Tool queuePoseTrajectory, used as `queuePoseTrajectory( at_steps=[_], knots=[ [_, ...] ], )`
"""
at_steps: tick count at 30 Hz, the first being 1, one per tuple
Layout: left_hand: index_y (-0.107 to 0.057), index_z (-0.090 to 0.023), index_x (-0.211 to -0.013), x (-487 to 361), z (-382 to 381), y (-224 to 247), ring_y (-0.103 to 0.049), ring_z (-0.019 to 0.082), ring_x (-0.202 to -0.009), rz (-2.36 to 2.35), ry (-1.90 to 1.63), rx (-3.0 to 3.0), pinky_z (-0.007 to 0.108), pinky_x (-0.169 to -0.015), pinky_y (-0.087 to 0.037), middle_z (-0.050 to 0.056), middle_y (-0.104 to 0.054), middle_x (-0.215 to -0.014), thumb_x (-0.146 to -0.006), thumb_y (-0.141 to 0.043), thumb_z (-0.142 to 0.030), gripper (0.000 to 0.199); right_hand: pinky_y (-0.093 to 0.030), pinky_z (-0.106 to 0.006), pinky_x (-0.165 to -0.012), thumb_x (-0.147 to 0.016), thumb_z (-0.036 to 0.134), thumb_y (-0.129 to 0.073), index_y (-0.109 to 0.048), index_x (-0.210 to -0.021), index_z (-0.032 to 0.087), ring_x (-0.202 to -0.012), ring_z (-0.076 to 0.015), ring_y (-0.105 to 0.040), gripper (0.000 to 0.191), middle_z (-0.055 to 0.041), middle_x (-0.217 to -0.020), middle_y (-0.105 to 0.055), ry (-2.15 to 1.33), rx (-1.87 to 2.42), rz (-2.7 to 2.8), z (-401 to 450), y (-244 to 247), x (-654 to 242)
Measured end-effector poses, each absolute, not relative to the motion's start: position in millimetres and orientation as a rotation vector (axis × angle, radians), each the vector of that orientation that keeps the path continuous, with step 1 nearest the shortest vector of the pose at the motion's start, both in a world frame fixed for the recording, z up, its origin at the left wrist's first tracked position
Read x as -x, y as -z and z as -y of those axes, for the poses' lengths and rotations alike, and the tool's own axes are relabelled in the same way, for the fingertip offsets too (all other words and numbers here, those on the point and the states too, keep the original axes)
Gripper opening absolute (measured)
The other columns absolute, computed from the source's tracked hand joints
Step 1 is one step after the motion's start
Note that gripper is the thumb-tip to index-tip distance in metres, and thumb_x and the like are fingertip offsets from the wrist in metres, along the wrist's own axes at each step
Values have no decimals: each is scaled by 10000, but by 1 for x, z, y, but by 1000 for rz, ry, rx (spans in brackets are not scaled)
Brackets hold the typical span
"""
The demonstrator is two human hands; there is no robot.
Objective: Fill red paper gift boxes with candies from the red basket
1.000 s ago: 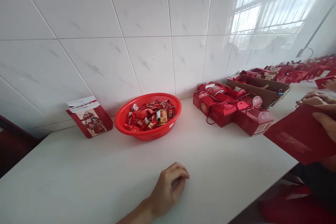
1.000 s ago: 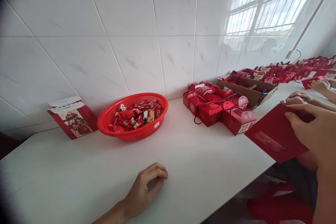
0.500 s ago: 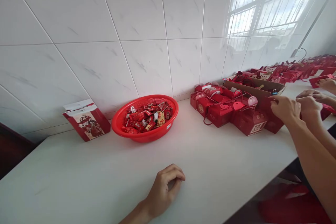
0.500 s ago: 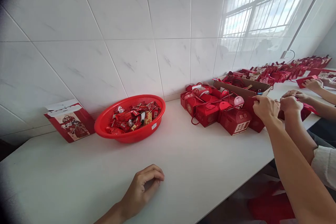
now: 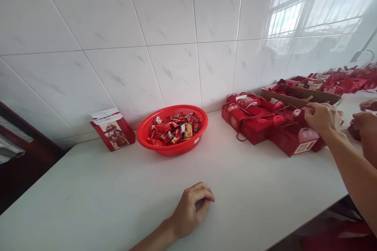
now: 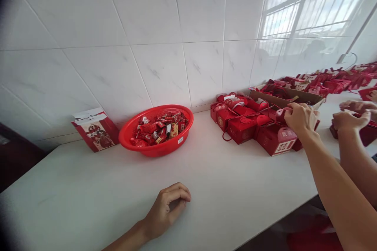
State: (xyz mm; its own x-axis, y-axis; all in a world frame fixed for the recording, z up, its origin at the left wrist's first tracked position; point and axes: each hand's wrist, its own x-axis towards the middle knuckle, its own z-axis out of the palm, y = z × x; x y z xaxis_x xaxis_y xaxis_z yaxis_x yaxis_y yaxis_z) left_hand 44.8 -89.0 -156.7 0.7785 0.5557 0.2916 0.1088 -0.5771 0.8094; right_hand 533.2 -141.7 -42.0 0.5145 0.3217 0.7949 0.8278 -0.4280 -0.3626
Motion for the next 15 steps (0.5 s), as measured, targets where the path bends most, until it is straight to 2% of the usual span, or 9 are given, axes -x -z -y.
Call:
queuePoseTrajectory(
  at_steps=[2,5,9,11,15],
  knots=[
    [-720,-186,-827,-45,91,158,-632,153,-746,-498,-679,-2118,255,-661,-502,68,-688,-861,-836,-505,-54,253,-354,-470,-707,-757,188,-655,-681,-640,178,-751,-267,-600,120,-172,-749,-694,824,1991,893,133,38,-516],
    [-734,-182,-839,-47,93,160,-644,159,-747,-498,-716,-2109,263,-658,-517,79,-700,-873,-832,-527,-64,239,-423,-458,-824,-818,177,-608,-710,-779,207,-878,-291,-660,113,-167,-915,-742,809,1807,1088,117,38,-464],
    [-732,-174,-842,-44,91,156,-678,177,-769,-426,-856,-2107,287,-704,-555,101,-722,-879,-839,-548,-81,206,-494,-372,-737,-908,194,-595,-679,-934,240,-784,-233,-670,99,-77,-833,-739,745,1182,1735,105,66,-349],
    [-731,-169,-862,-34,84,149,-688,178,-778,-442,-946,-2142,286,-708,-563,111,-726,-891,-863,-544,-104,198,-500,-335,-665,-914,104,-574,-653,-1029,221,-709,-187,-642,182,-51,-813,-711,516,955,1964,109,90,-286],
    [-720,-183,-861,5,54,121,-683,179,-808,-714,-1233,-2247,305,-760,-562,94,-723,-861,-925,-542,-191,190,-563,-378,-662,-962,93,-470,-663,-1045,234,-563,-168,-584,253,1,-645,-607,119,527,2132,132,136,-192]
  ],
)
